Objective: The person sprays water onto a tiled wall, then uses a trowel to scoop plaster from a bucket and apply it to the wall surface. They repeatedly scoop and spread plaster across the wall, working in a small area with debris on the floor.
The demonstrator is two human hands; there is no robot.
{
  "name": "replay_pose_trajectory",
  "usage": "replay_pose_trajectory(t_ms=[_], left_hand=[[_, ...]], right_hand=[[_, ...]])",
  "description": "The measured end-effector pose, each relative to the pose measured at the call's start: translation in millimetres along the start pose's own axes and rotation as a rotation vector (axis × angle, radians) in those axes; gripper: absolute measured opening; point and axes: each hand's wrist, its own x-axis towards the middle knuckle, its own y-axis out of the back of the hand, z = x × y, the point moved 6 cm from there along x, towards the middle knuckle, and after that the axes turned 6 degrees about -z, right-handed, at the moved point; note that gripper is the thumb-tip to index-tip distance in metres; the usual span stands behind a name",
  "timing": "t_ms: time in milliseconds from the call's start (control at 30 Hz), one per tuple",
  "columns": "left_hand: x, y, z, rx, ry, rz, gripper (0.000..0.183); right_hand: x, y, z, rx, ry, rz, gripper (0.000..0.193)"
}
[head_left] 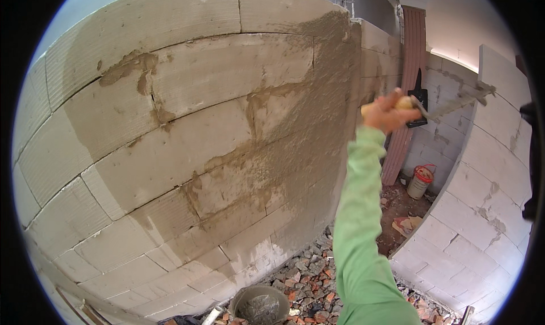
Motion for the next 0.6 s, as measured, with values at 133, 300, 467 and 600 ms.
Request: replay_pose_trajectory(t_ms=[133,300,467,600], left_hand=[[4.9,23.2,-4.0,-0.057,-0.012,-0.027,0.008],[-14.4,30.8,-6.4,-0.135,-0.059,-0.028,0.012],[-63.3,-8.8,2.6,0.498,0.002,-0.020,0.021],[-93.3,-1.1,13.2,0.772,0.141,0.193,0.028]], right_hand=[[-75.5,-47.8,62.2,-0.362,-0.278,-0.362,0.041],[-322.2,61.7,-8.5,-0.179,-0.359,-1.828,0.063],[-416.2,307.0,-79.9,0.064,-0.981,-1.969,0.053],[-378.9,448.0,-70.2,-0.219,-1.032,-1.906,0.063]])
